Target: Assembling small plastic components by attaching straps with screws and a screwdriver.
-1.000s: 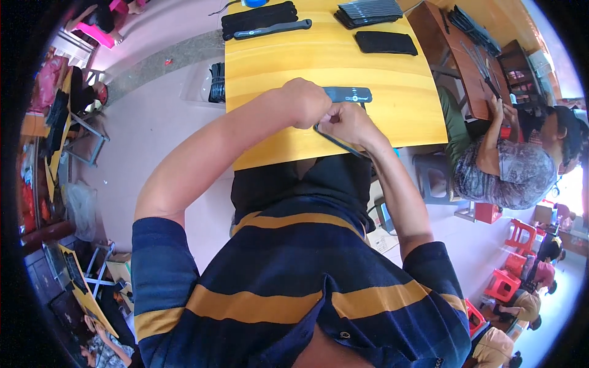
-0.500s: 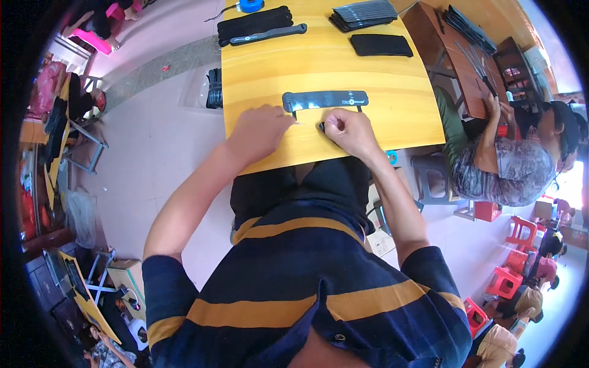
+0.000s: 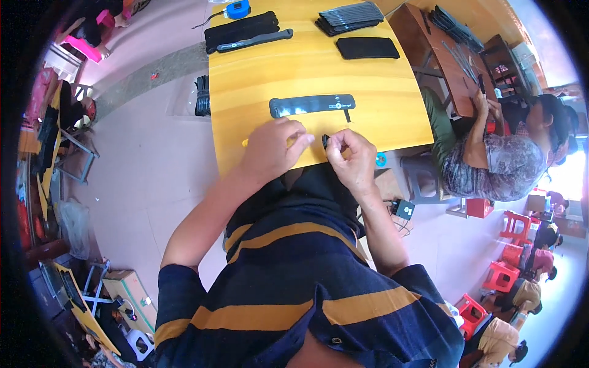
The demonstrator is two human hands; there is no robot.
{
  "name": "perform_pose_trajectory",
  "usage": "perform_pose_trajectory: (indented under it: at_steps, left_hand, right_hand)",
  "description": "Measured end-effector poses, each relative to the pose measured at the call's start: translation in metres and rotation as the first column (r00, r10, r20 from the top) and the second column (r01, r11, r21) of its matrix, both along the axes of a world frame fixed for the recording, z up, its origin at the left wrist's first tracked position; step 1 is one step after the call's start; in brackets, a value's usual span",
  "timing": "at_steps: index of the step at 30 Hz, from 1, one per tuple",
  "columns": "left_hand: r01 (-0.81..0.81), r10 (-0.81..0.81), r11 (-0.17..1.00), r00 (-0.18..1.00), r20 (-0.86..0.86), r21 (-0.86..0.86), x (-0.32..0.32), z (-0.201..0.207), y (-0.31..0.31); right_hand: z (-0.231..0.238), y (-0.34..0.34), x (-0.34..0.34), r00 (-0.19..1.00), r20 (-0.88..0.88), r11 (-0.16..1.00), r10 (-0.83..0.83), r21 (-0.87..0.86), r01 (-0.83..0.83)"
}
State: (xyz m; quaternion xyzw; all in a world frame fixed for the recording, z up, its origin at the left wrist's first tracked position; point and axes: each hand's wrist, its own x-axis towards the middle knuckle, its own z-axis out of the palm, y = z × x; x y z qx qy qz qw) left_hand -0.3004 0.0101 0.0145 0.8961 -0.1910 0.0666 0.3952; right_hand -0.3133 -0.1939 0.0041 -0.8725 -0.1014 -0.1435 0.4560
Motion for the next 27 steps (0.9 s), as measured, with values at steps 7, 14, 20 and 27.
perform_pose_trajectory:
  at_steps: [7, 14, 20, 27]
  left_hand:
    - [0.033, -0.365, 0.857, 0.742, -0.562, -0.514, -0.011, -0.006, -0.003]
    - [0.160, -0.371, 0.857, 0.852, -0.370, -0.490, -0.020, -0.011, -0.006]
    - [0.144, -0.351, 0.860, 0.863, -0.364, -0.489, -0.021, -0.008, -0.008]
    - [0.183, -0.300, 0.917, 0.901, -0.312, -0.354, -0.023, 0.003, -0.012]
  right_hand:
    - [0.005, 0.013, -0.014, 0.988, 0.092, 0.991, 0.120, 0.055, -0.126]
    - [-0.009, 0.012, -0.027, 0.974, -0.175, 0.887, 0.143, 0.460, -0.047]
    - [-0.009, 0.002, -0.026, 0.879, -0.338, 0.786, 0.336, 0.615, -0.063]
    - [0.010, -0.001, -0.018, 0.910, -0.262, 0.935, 0.322, 0.241, -0.261]
